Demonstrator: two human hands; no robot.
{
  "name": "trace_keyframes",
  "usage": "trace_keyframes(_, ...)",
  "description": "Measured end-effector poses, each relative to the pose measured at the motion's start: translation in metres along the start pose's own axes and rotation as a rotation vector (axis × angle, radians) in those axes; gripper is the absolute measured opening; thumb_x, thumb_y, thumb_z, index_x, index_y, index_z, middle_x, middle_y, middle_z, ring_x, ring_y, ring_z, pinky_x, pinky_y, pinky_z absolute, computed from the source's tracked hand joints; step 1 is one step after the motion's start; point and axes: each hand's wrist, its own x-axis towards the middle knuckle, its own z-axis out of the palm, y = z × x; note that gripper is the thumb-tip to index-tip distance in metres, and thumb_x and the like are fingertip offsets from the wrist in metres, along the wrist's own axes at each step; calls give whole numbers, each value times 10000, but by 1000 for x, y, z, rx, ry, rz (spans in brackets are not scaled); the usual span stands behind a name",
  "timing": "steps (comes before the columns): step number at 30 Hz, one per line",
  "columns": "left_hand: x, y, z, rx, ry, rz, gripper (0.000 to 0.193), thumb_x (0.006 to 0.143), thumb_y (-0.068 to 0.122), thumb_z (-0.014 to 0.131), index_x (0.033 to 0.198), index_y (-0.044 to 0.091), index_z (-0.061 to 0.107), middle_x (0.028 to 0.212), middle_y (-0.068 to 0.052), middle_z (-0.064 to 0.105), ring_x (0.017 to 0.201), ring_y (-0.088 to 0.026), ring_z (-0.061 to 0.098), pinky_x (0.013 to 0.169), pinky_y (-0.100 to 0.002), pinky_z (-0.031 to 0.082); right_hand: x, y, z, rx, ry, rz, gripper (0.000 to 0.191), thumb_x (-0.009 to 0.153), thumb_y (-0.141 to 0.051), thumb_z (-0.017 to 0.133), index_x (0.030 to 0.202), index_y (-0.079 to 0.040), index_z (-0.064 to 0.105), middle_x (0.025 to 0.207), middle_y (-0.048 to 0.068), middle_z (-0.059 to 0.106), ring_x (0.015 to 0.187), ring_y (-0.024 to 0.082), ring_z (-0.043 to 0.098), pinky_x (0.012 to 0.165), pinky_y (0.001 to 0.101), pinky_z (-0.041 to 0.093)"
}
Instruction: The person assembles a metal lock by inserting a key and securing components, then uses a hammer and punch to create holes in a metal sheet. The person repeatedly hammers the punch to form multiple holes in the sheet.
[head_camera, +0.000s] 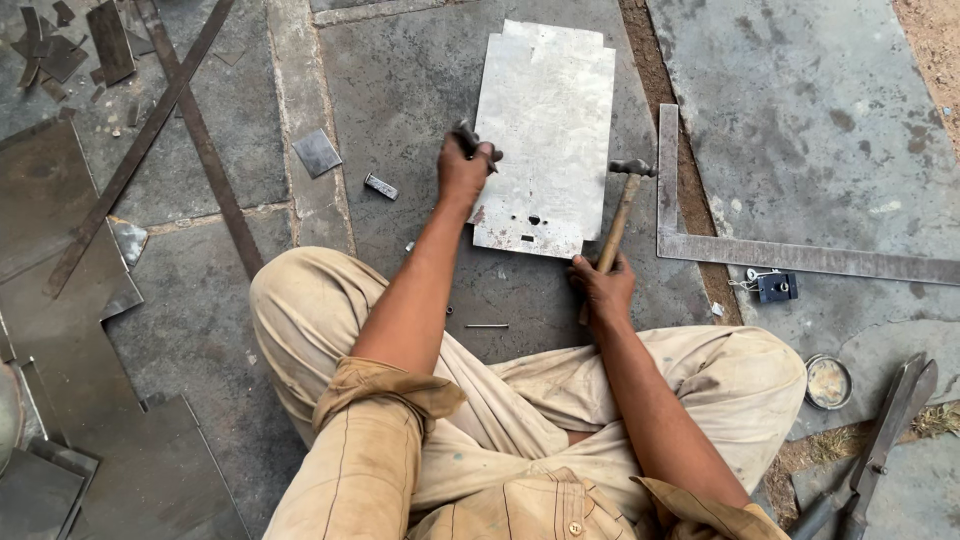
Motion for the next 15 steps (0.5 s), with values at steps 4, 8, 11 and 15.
trace_keyframes(4, 6, -19, 2, -279, 3, -58, 258, 914, -40, 669, 1102, 43, 512, 982, -118, 736, 815, -197, 766, 695, -323, 651, 4, 0, 8, -32, 25, 38, 301, 861, -24, 794, 1052, -13, 561, 852, 96, 694, 657, 172, 696, 542, 281, 568)
trace_keyframes(8, -1, -45, 12, -240, -5, 16, 235, 928, -37, 699, 1103, 11, 551, 971, -115, 724, 832, -200, 746, 706, -334, 641, 7, 7, 2, -15, 27, 32, 297, 851, -20, 796, 1023, -25, 553, 834, 74, 676, 648, 157, 686, 530, 277, 556)
trace_keyframes(11, -5, -55, 15, -226, 0, 28, 235, 907, -17, 695, 1097, 15, 559, 961, -98, 730, 825, -196, 759, 707, -338, 663, 7, 13, -5, -40, 30, 22, 289, 853, -20, 800, 1005, -23, 553, 822, 64, 662, 661, 154, 696, 535, 276, 557)
trace_keyframes(15, -11, -57, 12, 7, 18, 97, 281, 898, 44, 751, 1120, 7, 582, 957, -103, 753, 824, -176, 750, 710, -311, 637, 4, 21, -12, -73, 25, 30, 295, 849, -28, 803, 1007, -29, 554, 822, 61, 662, 655, 153, 698, 521, 276, 553)
